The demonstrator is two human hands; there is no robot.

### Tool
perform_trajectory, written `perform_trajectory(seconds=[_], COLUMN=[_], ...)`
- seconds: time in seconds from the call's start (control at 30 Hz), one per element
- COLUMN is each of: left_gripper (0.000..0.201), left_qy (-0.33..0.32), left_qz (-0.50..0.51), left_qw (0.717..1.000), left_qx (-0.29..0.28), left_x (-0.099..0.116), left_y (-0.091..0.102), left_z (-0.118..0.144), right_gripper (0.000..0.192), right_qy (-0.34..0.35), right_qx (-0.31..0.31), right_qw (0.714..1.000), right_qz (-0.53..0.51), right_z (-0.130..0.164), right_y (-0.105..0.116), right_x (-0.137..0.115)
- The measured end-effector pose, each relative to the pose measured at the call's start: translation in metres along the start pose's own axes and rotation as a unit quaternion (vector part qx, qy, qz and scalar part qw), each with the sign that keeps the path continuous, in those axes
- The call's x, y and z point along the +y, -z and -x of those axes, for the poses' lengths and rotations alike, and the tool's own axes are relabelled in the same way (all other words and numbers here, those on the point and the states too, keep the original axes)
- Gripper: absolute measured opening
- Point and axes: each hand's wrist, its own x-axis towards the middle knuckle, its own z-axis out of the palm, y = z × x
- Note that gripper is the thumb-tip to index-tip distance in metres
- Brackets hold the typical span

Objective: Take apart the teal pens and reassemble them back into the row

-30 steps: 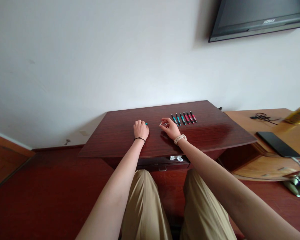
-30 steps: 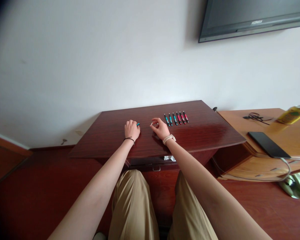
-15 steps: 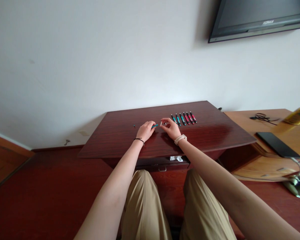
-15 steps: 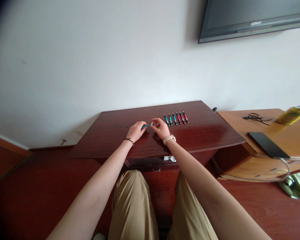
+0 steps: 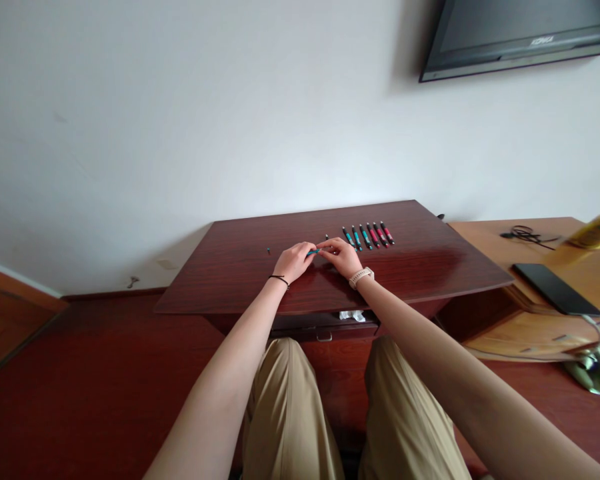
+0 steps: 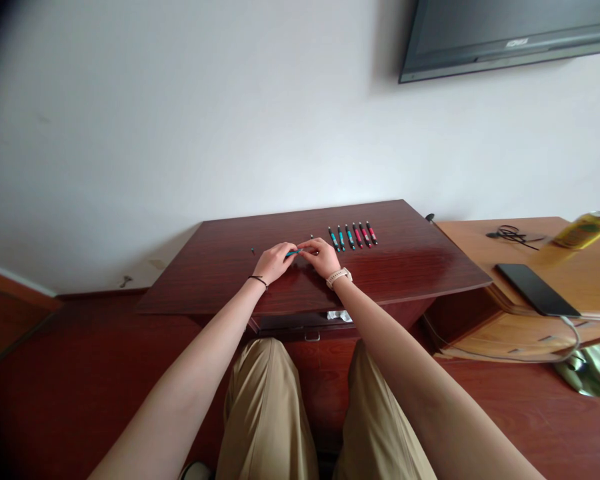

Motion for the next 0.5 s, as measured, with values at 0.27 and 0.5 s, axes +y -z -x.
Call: perform_trajectory(seconds=[0.27,0.5], left_gripper=[0.015,0.014], left_qy=[0.000,0.001], left_qz=[0.006,0.004], left_qw=[1.000,1.000], left_qx=[-0.008,-0.015], left_x=[-0.0004,-0.0007], left_y=[-0.0006,-0.0022], left_z=[-0.0001,-0.0001], right_gripper=[0.029,0.028], right_qy=[-0.008,0.007], right_qx=[0.019,0.007], right_qw=[0.999,0.997], right_qz=[0.037,0.077], right_z=[-0.0011,-0.0014], right_y=[-0.0018,-0.0012], right_x=[0.0058,0.0043])
